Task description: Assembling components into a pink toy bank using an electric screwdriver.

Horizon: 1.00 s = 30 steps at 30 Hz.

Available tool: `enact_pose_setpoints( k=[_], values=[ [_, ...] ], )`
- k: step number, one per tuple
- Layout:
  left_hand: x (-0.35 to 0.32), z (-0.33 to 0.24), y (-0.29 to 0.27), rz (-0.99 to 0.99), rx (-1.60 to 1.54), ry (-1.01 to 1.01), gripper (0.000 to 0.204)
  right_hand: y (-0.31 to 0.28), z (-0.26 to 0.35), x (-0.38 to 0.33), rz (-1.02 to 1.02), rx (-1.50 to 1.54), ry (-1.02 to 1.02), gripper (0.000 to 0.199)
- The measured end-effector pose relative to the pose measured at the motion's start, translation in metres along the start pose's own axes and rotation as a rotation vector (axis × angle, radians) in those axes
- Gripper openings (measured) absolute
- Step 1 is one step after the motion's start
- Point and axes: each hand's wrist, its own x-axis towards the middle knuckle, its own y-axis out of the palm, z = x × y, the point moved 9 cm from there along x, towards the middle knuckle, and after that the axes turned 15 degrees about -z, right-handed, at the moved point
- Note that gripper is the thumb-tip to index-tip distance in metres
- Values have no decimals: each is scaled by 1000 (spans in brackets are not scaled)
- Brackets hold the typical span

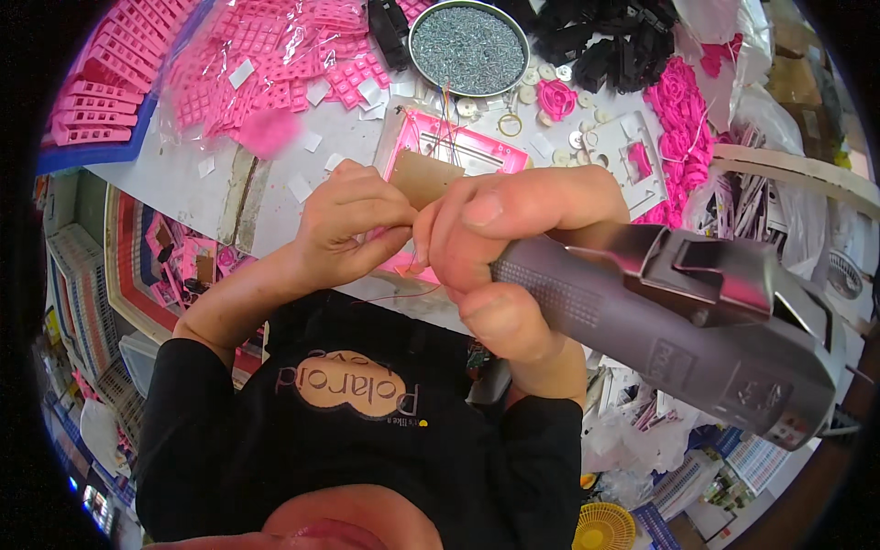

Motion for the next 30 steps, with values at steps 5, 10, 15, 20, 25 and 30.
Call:
enact_pose_setpoints(
  k=[5,10,15,20,25,30],
  values=[
    [-1,-2,-5,-47,4,27,22,4,-2,0,40,-27,9,42],
    [-3,-8,-4,-52,93,127,23,5,-3,-1,-30,-220,-29,36],
    [1,-16,-4,53,335,146,23,-24,-10,-3,-117,-187,-124,34],
    [-20,-3,14,211,482,191,20,-56,-36,2,-241,-207,-114,29],
    [-20,-1,14,204,485,154,18,-65,-51,-1,-282,-238,-59,28],
    [-20,1,11,175,453,108,15,-59,-57,-2,-216,-351,-64,25]
  ],
)
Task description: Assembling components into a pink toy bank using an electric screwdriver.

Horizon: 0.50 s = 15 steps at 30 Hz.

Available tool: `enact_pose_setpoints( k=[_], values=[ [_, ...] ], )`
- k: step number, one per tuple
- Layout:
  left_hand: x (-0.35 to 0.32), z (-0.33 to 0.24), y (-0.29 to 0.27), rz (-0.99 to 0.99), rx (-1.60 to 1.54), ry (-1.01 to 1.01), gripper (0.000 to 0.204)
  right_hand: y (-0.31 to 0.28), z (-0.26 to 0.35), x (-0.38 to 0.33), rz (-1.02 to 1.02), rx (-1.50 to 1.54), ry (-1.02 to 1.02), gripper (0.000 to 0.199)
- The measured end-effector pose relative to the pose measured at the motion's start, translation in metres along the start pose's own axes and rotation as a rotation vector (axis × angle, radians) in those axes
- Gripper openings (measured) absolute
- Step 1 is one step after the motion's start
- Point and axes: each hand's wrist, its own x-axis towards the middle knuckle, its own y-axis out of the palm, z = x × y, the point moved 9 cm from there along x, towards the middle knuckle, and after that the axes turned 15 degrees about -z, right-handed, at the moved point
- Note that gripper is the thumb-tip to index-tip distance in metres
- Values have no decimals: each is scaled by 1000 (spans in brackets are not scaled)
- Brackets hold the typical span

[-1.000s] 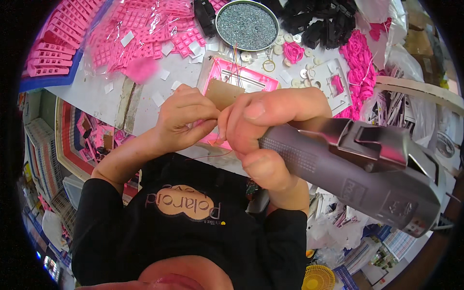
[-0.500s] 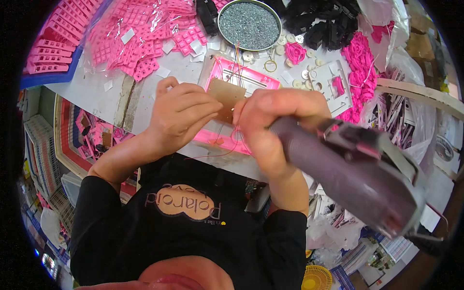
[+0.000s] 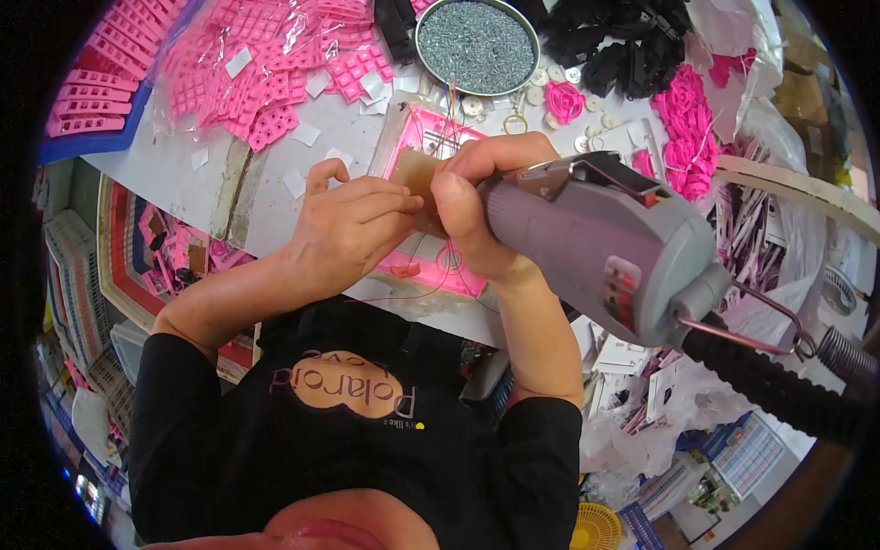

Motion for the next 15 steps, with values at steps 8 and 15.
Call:
enact_pose_setpoints(
  k=[8,15],
  values=[
    [0,9,1,-64,-85,-134,14,7,19,9,6,118,52,27],
    [0,13,-7,-158,-288,-222,18,40,52,-7,259,337,61,40]
  ],
)
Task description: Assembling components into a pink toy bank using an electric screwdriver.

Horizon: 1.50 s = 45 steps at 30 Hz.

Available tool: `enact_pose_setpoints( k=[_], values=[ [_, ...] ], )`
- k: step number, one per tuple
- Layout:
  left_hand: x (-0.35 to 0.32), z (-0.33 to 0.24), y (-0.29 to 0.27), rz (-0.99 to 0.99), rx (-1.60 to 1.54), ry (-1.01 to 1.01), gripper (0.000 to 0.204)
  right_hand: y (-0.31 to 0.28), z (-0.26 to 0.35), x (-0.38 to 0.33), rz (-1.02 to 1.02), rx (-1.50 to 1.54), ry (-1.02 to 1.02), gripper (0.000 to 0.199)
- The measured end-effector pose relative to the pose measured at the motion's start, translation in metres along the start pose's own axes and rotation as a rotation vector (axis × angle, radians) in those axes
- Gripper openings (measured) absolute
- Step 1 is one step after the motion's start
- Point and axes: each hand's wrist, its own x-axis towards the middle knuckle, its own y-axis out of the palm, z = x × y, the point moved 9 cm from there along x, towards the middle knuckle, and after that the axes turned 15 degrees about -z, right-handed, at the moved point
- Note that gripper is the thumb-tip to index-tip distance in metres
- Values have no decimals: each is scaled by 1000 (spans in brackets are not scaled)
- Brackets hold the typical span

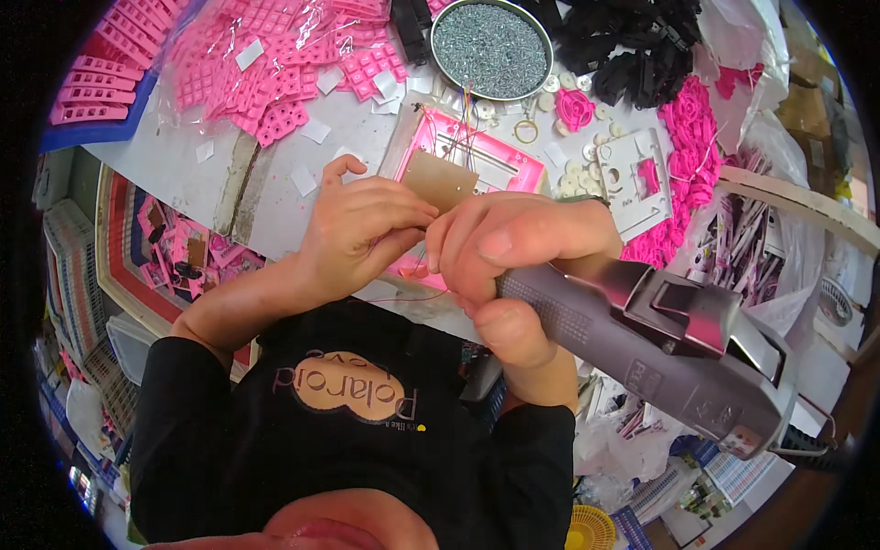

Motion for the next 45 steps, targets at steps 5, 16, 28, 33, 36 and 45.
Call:
enact_pose_setpoints(
  k=[5,16,28,33,36,45],
  values=[
    [3,-2,-11,-80,35,62,21,6,-5,3,21,4,28,39],
    [-2,-8,-19,47,220,175,37,-19,-47,23,-211,-151,-42,31],
    [20,21,-14,-11,157,69,19,0,-30,22,-119,-65,16,32],
    [27,7,-17,14,300,114,22,-1,-32,19,-158,-161,-17,27],
    [15,4,-19,70,321,91,32,-11,-40,21,-177,-268,-79,21],
    [-15,-4,-5,206,384,137,37,-15,-57,20,-146,-496,-93,12]
  ],
)
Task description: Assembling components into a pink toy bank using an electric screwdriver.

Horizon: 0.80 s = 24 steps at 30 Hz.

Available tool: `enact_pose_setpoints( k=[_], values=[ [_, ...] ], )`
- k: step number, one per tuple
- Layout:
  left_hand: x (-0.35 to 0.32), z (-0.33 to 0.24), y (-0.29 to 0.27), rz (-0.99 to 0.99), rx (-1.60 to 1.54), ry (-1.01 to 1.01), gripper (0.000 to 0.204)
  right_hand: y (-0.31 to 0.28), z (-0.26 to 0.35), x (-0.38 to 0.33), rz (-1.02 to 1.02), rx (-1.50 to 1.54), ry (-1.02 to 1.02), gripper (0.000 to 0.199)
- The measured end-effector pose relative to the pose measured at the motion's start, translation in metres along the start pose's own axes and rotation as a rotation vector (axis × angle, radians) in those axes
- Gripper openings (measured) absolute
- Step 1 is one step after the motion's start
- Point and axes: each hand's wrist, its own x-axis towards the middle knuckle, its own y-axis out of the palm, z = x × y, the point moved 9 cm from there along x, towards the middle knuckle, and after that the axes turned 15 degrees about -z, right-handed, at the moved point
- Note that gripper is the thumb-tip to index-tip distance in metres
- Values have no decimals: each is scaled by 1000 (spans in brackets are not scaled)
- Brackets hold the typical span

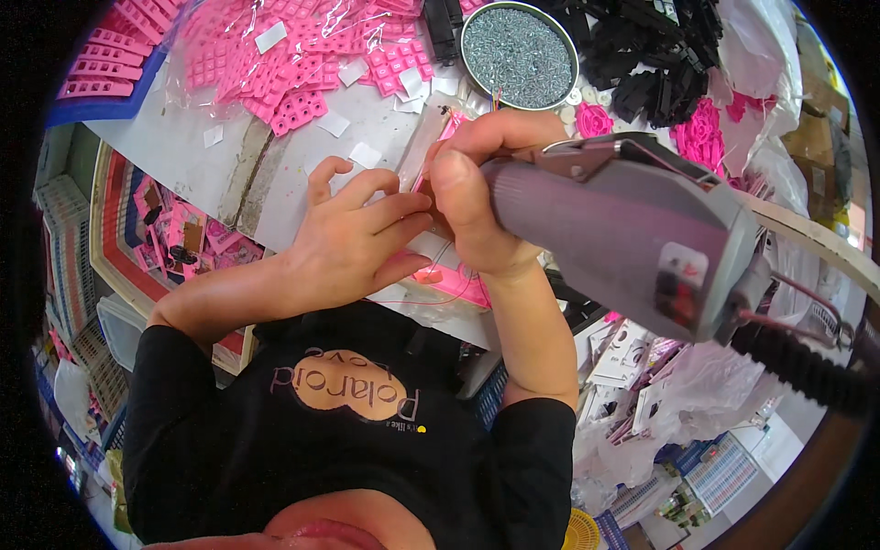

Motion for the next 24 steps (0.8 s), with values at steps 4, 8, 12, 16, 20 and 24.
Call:
enact_pose_setpoints(
  k=[4,8,12,16,20,24],
  values=[
    [-3,1,1,40,-4,-12,42,10,2,-2,52,-64,-44,17],
    [-3,1,2,43,13,-11,40,16,-2,-5,129,-65,-74,17],
    [-2,0,-1,21,-9,-13,40,0,-15,15,62,172,134,18],
    [1,0,-2,-33,-23,2,30,-14,-15,35,-99,310,91,18],
    [1,1,-1,-14,-27,-10,29,-6,-29,24,-27,89,177,16],
    [5,7,-2,21,-116,-55,30,-9,-6,31,-41,202,61,13]
  ],
)
